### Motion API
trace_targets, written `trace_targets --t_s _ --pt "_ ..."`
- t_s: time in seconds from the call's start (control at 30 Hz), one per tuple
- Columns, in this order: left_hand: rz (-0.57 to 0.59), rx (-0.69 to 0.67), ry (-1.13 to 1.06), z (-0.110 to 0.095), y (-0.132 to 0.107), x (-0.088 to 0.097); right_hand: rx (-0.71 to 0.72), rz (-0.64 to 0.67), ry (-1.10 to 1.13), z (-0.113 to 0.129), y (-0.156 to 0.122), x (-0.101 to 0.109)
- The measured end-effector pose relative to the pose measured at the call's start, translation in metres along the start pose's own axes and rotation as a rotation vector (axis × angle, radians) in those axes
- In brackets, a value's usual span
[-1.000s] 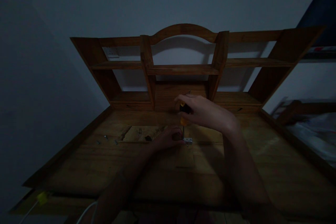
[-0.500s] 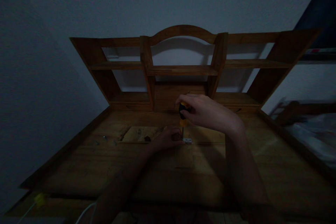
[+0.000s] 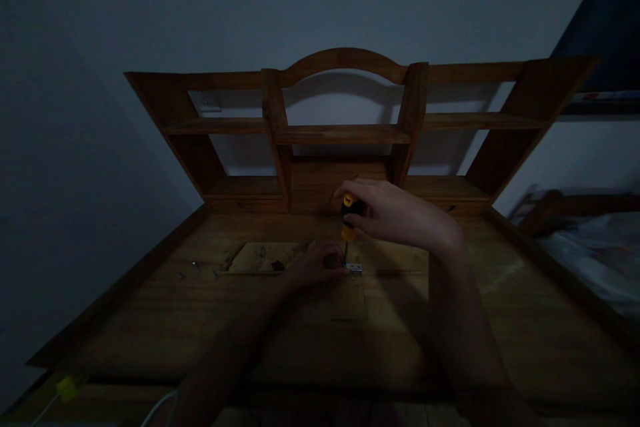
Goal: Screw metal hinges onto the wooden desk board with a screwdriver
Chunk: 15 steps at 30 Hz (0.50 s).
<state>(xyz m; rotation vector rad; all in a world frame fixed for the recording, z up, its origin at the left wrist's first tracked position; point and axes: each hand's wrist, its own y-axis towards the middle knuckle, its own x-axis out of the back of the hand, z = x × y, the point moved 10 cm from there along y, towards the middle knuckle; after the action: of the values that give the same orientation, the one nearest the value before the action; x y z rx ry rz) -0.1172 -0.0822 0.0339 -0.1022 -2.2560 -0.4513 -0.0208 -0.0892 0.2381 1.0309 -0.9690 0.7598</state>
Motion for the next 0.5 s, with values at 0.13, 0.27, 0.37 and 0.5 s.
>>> trace_targets --t_s 0.13,0.27,0.37,0.5 --pt "-0.003 -0.04 -0.046 -0.008 0.0 0.002 -0.002 -0.018 0.011 0.002 0.002 -0.001" --pt "-0.003 -0.03 -0.049 -0.01 0.0 0.004 -0.117 -0.077 -0.117 -0.006 0.008 -0.004" --pt "0.012 -0.035 -0.053 -0.011 0.0 0.004 -0.141 -0.075 -0.117 -0.012 0.008 -0.006" --pt "0.001 -0.005 -0.025 -0.006 -0.001 0.004 -0.01 0.0 0.034 -0.004 0.005 -0.009"
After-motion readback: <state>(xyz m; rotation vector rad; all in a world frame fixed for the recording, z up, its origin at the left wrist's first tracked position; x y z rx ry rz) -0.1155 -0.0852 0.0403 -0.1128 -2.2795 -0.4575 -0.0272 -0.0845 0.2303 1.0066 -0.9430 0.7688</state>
